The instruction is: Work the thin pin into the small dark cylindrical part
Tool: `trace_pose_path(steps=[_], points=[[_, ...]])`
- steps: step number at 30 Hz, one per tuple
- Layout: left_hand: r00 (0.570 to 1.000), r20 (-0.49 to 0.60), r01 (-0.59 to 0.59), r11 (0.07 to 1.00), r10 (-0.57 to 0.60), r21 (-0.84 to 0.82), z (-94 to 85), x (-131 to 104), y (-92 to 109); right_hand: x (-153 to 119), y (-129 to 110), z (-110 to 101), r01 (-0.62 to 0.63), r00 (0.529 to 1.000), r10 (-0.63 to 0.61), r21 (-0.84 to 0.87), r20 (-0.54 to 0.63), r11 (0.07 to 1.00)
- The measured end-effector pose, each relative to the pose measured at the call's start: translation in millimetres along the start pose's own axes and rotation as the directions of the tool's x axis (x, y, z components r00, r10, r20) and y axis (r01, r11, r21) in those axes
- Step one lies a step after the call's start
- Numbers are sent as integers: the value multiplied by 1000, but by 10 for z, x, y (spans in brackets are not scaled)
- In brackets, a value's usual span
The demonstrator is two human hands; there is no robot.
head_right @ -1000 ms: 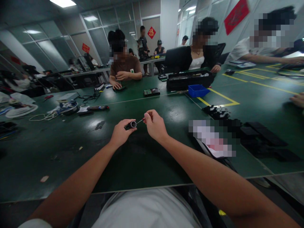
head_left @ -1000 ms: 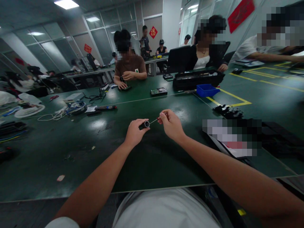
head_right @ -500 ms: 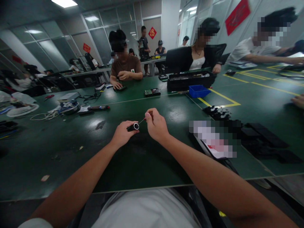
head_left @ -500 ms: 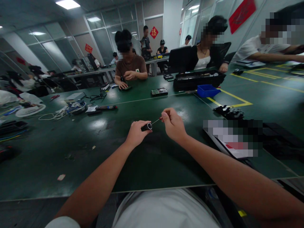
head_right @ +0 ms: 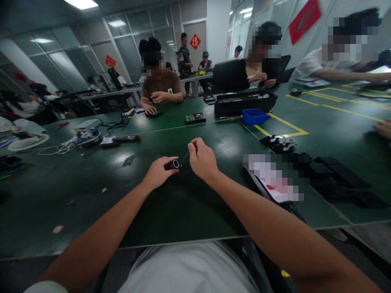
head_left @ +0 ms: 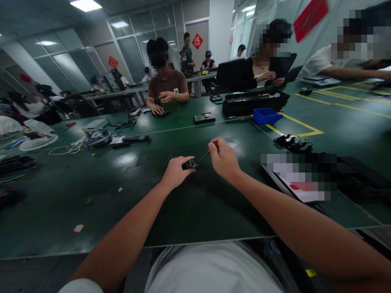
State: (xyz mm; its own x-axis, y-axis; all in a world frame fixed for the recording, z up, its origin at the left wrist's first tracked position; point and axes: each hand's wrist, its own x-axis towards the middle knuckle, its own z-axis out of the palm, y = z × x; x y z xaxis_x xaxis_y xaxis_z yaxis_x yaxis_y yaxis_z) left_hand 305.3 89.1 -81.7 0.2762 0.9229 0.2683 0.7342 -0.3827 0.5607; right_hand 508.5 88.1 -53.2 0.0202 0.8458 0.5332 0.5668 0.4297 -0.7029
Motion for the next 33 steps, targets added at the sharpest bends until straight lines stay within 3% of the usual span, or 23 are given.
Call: trace_pose_path(steps=[7, 11, 14, 16, 19, 21, 24, 29, 33], points=[[989, -125, 45, 962, -82, -271, 7, 14, -20, 1, -13, -16, -1, 1000, 2, 26, -28, 1000], [979, -96, 99, 828, -182, -552, 35, 55, -47, -3, -16, -15, 2, 1000, -1, 47, -23, 999], [977, -50, 128, 759, -206, -638, 24, 63, -66, -5, -13, -11, 13, 1000, -12, 64, -17, 998], [981, -45, 133, 815, -191, -564, -3, 50, -64, -6, -14, -11, 14, 1000, -13, 60, -16, 998], [993, -55, 90, 961, -108, -263, -43, 16, -24, -9, -20, -10, 15, 1000, -14, 46, -21, 999], [999, -11, 39, 996, -40, -85, -47, -3, 13, -9, -24, -8, 22, 999, -21, 46, -24, 999], [998, 66, -22, 998, 18, 58, -3, -20, 55, -8, -23, -1, 26, 999, -25, 51, -22, 998], [984, 179, -46, 944, -14, 326, 92, -18, 102, -6, -10, 12, 31, 999, -31, 42, -17, 999], [979, 204, -62, 934, -12, 351, 101, 4, 110, -10, -9, 19, 29, 999, -29, 38, -16, 999]])
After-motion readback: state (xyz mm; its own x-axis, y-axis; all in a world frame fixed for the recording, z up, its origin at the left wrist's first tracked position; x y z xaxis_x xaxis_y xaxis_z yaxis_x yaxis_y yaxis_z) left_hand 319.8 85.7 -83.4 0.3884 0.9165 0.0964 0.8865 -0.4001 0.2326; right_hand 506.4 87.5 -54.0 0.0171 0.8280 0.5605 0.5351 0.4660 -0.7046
